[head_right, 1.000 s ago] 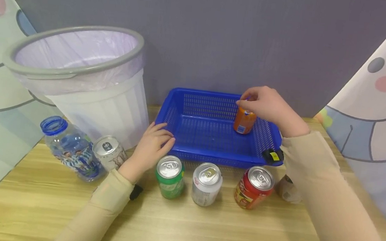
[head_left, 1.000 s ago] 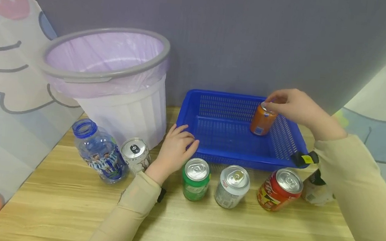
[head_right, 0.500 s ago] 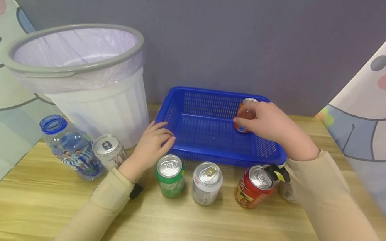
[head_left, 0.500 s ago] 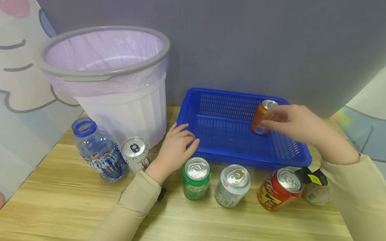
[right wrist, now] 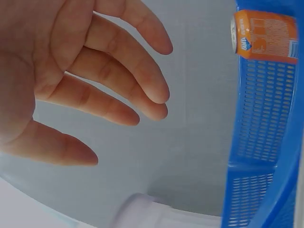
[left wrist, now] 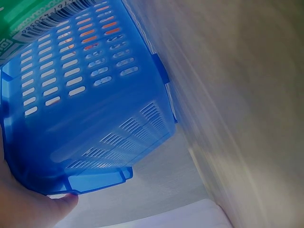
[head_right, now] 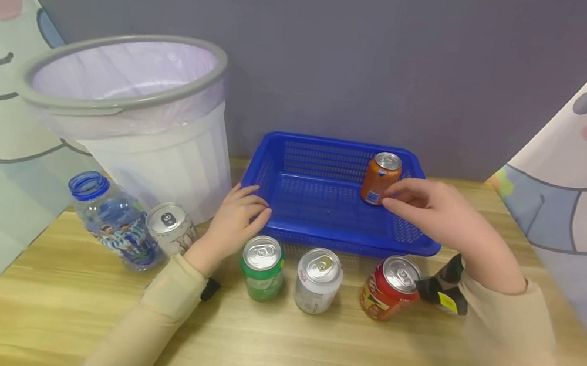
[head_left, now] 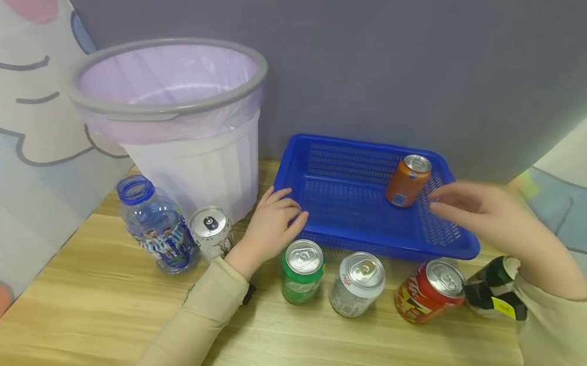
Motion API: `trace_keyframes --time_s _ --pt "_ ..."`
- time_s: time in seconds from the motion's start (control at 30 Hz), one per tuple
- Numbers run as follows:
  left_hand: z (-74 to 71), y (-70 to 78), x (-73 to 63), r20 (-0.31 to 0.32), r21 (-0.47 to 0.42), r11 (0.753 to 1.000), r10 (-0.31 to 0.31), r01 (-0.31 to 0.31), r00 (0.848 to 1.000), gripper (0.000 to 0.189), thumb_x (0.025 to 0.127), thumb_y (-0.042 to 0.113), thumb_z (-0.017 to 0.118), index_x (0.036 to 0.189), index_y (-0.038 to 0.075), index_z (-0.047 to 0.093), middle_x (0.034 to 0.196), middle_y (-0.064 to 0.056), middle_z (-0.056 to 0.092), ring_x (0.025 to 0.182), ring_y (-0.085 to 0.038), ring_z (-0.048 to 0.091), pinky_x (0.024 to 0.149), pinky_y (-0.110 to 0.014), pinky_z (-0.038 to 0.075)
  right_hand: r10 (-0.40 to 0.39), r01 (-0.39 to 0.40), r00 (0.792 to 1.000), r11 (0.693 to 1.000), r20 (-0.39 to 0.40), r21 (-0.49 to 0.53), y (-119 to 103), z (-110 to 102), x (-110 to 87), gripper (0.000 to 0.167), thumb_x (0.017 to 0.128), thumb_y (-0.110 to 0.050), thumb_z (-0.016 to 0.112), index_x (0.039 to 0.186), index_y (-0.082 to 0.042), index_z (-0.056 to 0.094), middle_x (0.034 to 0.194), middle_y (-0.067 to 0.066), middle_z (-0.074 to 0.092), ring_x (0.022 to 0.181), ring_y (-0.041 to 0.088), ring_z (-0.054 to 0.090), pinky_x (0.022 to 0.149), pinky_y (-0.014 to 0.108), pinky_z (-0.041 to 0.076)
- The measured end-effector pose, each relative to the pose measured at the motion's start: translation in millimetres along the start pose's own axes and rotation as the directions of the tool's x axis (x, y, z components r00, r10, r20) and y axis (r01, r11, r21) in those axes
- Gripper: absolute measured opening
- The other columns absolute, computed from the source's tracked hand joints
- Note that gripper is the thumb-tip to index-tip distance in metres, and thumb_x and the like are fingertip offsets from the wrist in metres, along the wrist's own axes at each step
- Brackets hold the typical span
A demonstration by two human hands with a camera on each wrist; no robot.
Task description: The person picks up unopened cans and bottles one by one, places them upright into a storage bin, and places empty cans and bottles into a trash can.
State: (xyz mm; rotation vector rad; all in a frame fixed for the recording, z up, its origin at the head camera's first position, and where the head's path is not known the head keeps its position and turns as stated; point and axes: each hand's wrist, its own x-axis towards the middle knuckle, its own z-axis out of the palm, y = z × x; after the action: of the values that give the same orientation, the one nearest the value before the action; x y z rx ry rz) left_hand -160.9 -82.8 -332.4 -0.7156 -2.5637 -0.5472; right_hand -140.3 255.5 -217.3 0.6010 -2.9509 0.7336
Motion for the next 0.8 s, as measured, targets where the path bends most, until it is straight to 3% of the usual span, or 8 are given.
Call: trace_keyframes --time_s 0.1,0.27,0.5,0.57,0.7,0.73,0.8 --pt "1.3 0.7 0.8 0.004 0.001 1.0 0.003 -0.003 1.0 0.034 0.096 0.027 0.049 0.085 0.007 0.074 0.099 -0.006 0.072 0.124 -0.031 0.052 0.112 -0.055 0.026 -0.004 0.008 0.999 0.997 -0.048 0.077 11.0 3.4 -11.1 0.024 0.09 -0.019 0.063 0.113 -0.011 0.066 0.101 0.002 0.071 0.086 -0.014 0.056 0.071 0.007 0.044" --pt "2.1 0.5 1.1 0.0 0.01 1.0 0.007 -0.007 1.0 0.034 0.095 0.027 0.049 0.086 0.007 0.074 0.099 -0.006 0.072 0.124 -0.031 0.053 0.111 -0.056 0.028 0.052 -0.038 0.997 0.978 -0.061 0.206 21.6 9.1 -24.5 0.025 0.094 -0.016 0.057 0.117 -0.007 0.062 0.093 -0.018 0.069 0.086 -0.009 0.061 0.073 0.004 0.042" --pt "0.8 2.0 0.8 -0.004 0.002 1.0 0.011 -0.011 1.0 0.034 0.096 0.026 0.049 0.085 0.006 0.074 0.099 -0.006 0.072 0.123 -0.032 0.053 0.11 -0.057 0.029 -0.002 0.053 0.985 0.954 -0.17 0.293 36.9 16.4 -38.7 0.025 0.094 -0.003 0.053 0.111 -0.019 0.063 0.091 -0.017 0.069 0.088 -0.009 0.061 0.078 0.001 0.039" --pt "0.9 2.1 0.7 -0.003 0.002 1.0 0.012 -0.012 1.0 0.034 0.096 0.026 0.048 0.085 0.007 0.074 0.098 -0.006 0.072 0.123 -0.032 0.053 0.11 -0.056 0.028 0.021 0.037 0.982 0.954 -0.188 0.298 39.5 17.7 -42.7 0.026 0.095 -0.004 0.052 0.11 -0.022 0.063 0.09 -0.017 0.069 0.087 -0.009 0.06 0.078 0.0 0.038" --pt "1.1 1.9 0.7 0.0 -0.001 1.0 0.007 -0.007 1.0 0.034 0.096 0.027 0.048 0.085 0.007 0.074 0.099 -0.006 0.072 0.124 -0.032 0.052 0.112 -0.055 0.027 0.096 -0.029 0.972 0.954 -0.212 0.3 42.8 19.0 -48.0 0.02 0.096 -0.008 0.052 0.111 -0.012 0.064 0.089 -0.016 0.069 0.087 -0.009 0.06 0.077 0.0 0.038" --pt "1.5 1.6 0.9 0.001 -0.001 1.0 0.005 -0.005 1.0 0.034 0.096 0.027 0.048 0.085 0.006 0.074 0.099 -0.006 0.072 0.124 -0.032 0.052 0.112 -0.055 0.027 0.121 -0.052 0.969 0.952 -0.216 0.303 43.5 19.1 -49.3 0.02 0.096 -0.01 0.052 0.112 -0.01 0.064 0.089 -0.016 0.069 0.081 -0.008 0.059 0.069 0.001 0.04" --pt "1.6 1.2 1.1 0.003 -0.002 1.0 0.002 -0.002 1.0 0.035 0.096 0.027 0.048 0.086 0.006 0.074 0.099 -0.007 0.072 0.124 -0.031 0.052 0.112 -0.055 0.026 0.135 -0.06 0.962 0.952 -0.236 0.299 46.1 18.8 -51.1 0.021 0.096 -0.01 0.052 0.114 -0.008 0.063 0.088 -0.018 0.069 0.083 -0.008 0.059 0.068 0.002 0.04"
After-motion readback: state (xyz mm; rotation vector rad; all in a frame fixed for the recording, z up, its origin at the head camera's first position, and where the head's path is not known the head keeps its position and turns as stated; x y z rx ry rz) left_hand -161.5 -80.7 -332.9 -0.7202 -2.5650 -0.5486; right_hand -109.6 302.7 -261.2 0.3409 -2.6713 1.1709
